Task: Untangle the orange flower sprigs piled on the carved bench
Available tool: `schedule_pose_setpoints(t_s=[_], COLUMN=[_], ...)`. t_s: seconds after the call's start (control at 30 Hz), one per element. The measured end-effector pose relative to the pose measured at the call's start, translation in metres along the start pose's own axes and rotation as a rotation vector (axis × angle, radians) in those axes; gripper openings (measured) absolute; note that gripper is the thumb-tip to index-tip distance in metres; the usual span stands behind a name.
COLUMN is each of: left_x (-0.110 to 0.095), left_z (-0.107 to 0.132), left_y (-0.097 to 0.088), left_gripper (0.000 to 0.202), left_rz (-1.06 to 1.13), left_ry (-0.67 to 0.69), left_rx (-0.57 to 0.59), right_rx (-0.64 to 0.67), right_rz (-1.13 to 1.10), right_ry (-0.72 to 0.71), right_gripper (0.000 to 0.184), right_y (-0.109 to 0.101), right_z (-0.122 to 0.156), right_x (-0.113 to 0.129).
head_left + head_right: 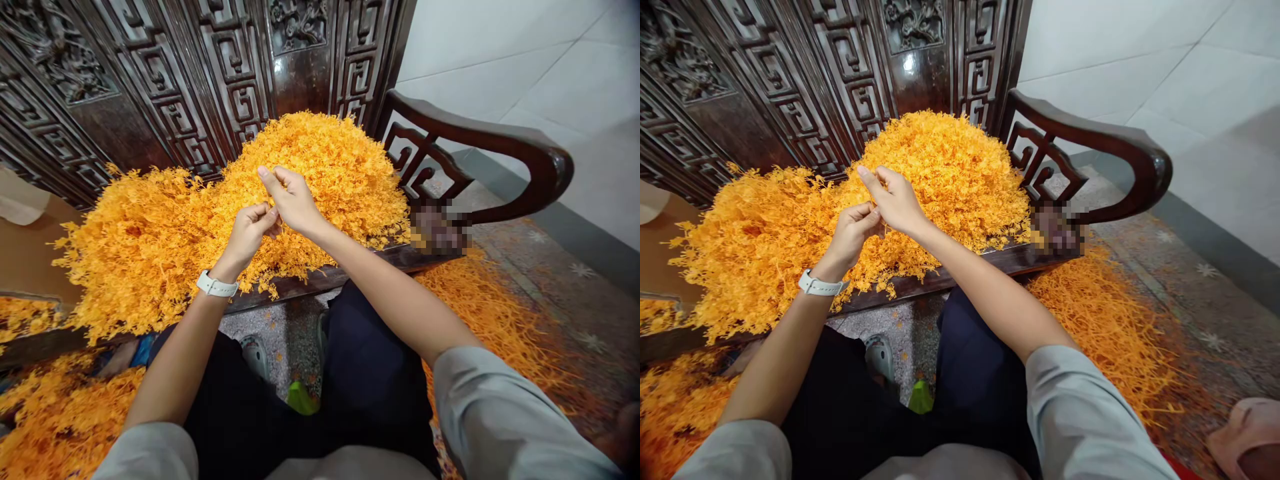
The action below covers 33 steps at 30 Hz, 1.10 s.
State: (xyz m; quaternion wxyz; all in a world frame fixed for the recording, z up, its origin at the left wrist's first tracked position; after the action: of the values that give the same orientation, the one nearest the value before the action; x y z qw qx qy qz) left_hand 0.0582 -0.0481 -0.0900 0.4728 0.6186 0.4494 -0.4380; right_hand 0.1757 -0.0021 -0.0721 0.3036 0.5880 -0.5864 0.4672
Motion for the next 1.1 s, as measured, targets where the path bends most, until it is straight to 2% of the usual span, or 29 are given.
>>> schedule_pose_setpoints(t_s=[0.13,0.23,0.33,0.43,0.6,0.73,0.9,1.1], left_x=[-0.004,-0.005,-0.003,-0.001,-0.002,-0.005,-0.009,-0.006], left_z=[0.0,0.0,0.001,0.003,0.004,0.003,0.005,0.002], left_y=[-0.001,-0.001,0.003,0.008,0.011,0.01,0.016,0.023], left_gripper=[0.014,0.019,0.026,0.03,0.022,0.019,0.022,0.026], left_rz=[0.02,0.209,0.367,0.408,0.494,0.6,0.631,0.659], left_ry=[0.047,0.023,-0.072,-0.14,-0.105,-0.142,-0.137,-0.091], left_rx=[-0.131,-0.2,-0.187,-0.184,-0.245,-0.184,-0.149,-0.205], right_rx=[-0.011,-0.01,-0.011,-0.014,0.021,0.106,0.1,0.054], right_rz=[0.015,0.009,-0.003,0.021,-0.032,-0.164,-0.099,-0.006], right_ry=[0.004,0.016,0.011,0.006,0.04,0.116,0.023,-0.055], right_gripper=[0.059,0.059,0.061,0.06,0.06,0.061,0.056,0.051], right_y=[0.001,0.001,0.002,0.004,0.009,0.012,0.007,0.009], right_z=[-0.004,-0.007,-0.008,-0.005,-0.002,-0.006,-0.011,-0.01], right_x=[-0.005,-0.009,-0.013,-0.015,-0.01,-0.008,-0.007,-0.004])
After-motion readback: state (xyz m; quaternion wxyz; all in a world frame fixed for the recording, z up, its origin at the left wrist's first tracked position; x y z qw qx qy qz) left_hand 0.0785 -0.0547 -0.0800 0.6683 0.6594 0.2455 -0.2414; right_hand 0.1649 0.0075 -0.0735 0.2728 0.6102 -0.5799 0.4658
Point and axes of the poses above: each hand's wrist, its own z-axis away from the middle knuckle, its own y-axis out of the palm, x = y × z, the point moved 3 cm from there along -z, towards the middle knuckle, and after that the axes turned 12 degrees about z, right-handed, at the moved point
